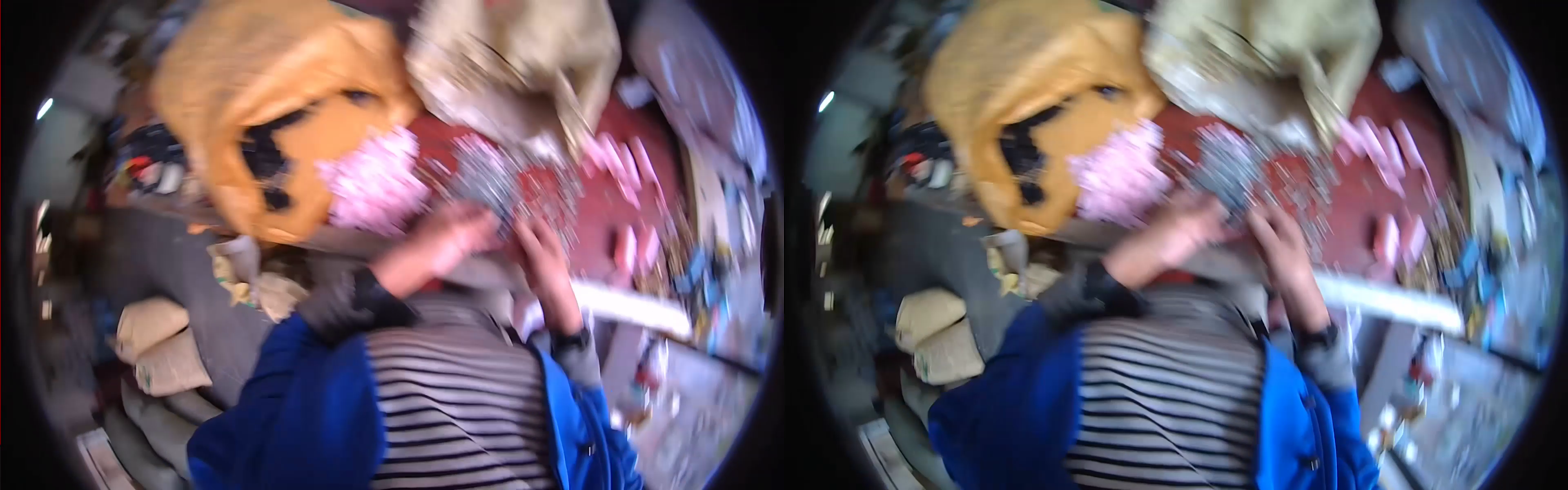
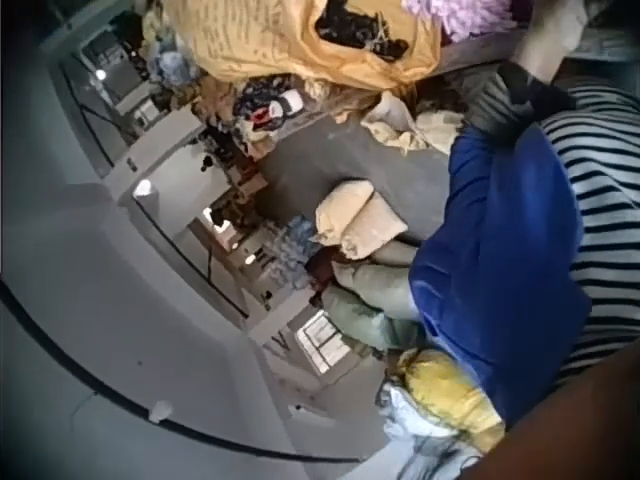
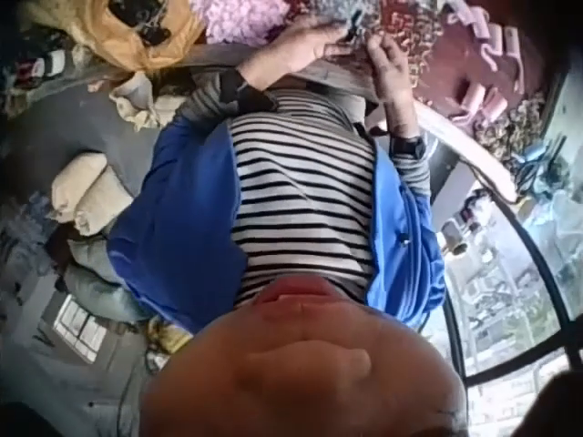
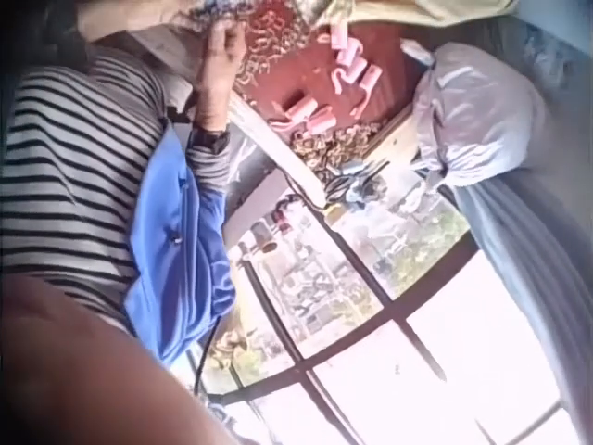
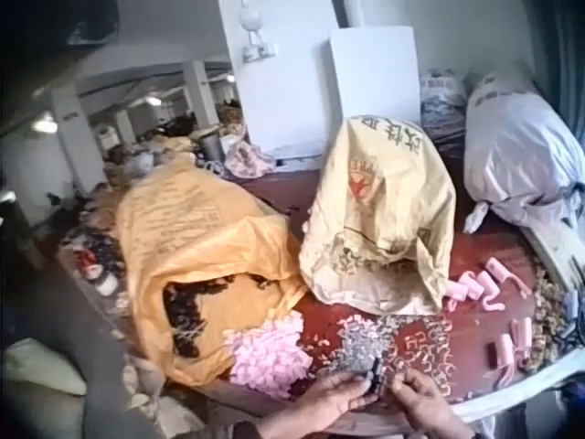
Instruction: Assembling small plastic and metal components at a factory workstation.
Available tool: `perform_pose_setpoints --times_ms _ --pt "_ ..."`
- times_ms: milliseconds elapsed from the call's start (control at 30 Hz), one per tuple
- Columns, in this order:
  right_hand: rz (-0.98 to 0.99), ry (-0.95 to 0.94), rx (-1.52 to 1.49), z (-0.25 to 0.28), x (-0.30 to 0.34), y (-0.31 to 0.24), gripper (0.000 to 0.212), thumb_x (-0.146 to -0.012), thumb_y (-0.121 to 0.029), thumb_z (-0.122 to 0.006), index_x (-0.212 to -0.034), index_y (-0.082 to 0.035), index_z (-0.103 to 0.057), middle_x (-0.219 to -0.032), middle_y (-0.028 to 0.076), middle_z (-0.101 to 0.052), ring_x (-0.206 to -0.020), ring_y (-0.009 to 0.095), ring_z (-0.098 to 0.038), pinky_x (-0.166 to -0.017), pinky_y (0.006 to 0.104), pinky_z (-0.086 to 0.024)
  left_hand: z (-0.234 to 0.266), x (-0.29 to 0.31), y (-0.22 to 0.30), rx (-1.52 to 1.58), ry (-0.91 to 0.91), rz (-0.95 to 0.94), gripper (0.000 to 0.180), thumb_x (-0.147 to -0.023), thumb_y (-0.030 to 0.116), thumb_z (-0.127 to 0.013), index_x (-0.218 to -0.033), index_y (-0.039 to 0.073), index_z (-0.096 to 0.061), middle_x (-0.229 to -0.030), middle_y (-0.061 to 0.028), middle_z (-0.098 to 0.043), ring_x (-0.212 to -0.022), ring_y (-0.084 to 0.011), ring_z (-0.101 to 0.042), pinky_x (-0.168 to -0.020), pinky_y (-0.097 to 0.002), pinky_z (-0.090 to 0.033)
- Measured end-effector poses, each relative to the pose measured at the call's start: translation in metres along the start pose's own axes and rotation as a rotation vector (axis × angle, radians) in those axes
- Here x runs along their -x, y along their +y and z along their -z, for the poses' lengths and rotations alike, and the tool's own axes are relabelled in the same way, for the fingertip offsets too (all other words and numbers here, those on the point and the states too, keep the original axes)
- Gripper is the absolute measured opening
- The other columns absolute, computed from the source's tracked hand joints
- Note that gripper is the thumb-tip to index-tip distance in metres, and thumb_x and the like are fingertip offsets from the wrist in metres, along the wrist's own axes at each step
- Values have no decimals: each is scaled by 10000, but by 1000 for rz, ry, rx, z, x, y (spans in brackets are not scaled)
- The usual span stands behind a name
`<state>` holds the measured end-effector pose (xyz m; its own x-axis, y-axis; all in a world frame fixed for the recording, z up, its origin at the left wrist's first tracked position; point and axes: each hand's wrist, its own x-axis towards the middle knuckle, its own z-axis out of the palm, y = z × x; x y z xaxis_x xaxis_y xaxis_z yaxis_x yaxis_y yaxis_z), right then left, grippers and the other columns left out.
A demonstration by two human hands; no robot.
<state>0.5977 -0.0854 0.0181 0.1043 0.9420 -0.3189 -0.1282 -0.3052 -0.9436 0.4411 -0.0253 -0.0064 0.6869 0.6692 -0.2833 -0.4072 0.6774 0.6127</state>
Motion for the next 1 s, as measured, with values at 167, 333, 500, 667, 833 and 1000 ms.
perform_pose_setpoints --times_ms 167,333,500,667,833,1000 --pt "446 88 194 -20 6 12 131 -795 -82 -516 -723 -30 -419 -640 9 -429 -572 65 -414 -508 195 -342 0 1 6 87 -35 -6 198 -795 170 -536 -922 18 -526 -896 -49 -556 -849 -164 -537 -776 -293 -446" --pt "622 147 526 -28 8 8 148 -800 -104 -518 -742 -11 -418 -617 50 -424 -522 113 -431 -468 243 -348 -5 20 9 46 -38 -44 200 -792 188 -547 -925 40 -530 -898 -18 -549 -854 -138 -525 -787 -269 -439" --pt "758 128 658 -51 11 -7 133 -814 -93 -486 -746 -11 -408 -625 60 -413 -531 136 -403 -479 269 -330 3 23 16 98 -56 -65 201 -788 195 -554 -934 58 -535 -904 -5 -545 -866 -122 -518 -793 -258 -436" --pt "881 107 765 -60 5 -7 92 -803 -62 -478 -764 -1 -422 -634 97 -428 -532 208 -427 -486 309 -349 8 30 23 144 -24 -57 214 -780 202 -564 -938 58 -543 -926 -15 -550 -884 -120 -517 -798 -258 -436" --pt "886 63 814 -66 6 -1 51 -799 -36 -466 -776 3 -441 -648 117 -452 -543 244 -449 -508 326 -370 13 46 25 184 15 -69 227 -782 197 -561 -954 49 -545 -956 -27 -552 -901 -131 -518 -805 -265 -435" --pt "719 46 687 -66 12 -2 37 -795 -13 -455 -768 10 -443 -644 130 -454 -560 230 -450 -523 313 -372 18 48 20 220 62 -21 217 -788 172 -549 -963 44 -542 -954 -34 -556 -898 -146 -525 -808 -280 -437"
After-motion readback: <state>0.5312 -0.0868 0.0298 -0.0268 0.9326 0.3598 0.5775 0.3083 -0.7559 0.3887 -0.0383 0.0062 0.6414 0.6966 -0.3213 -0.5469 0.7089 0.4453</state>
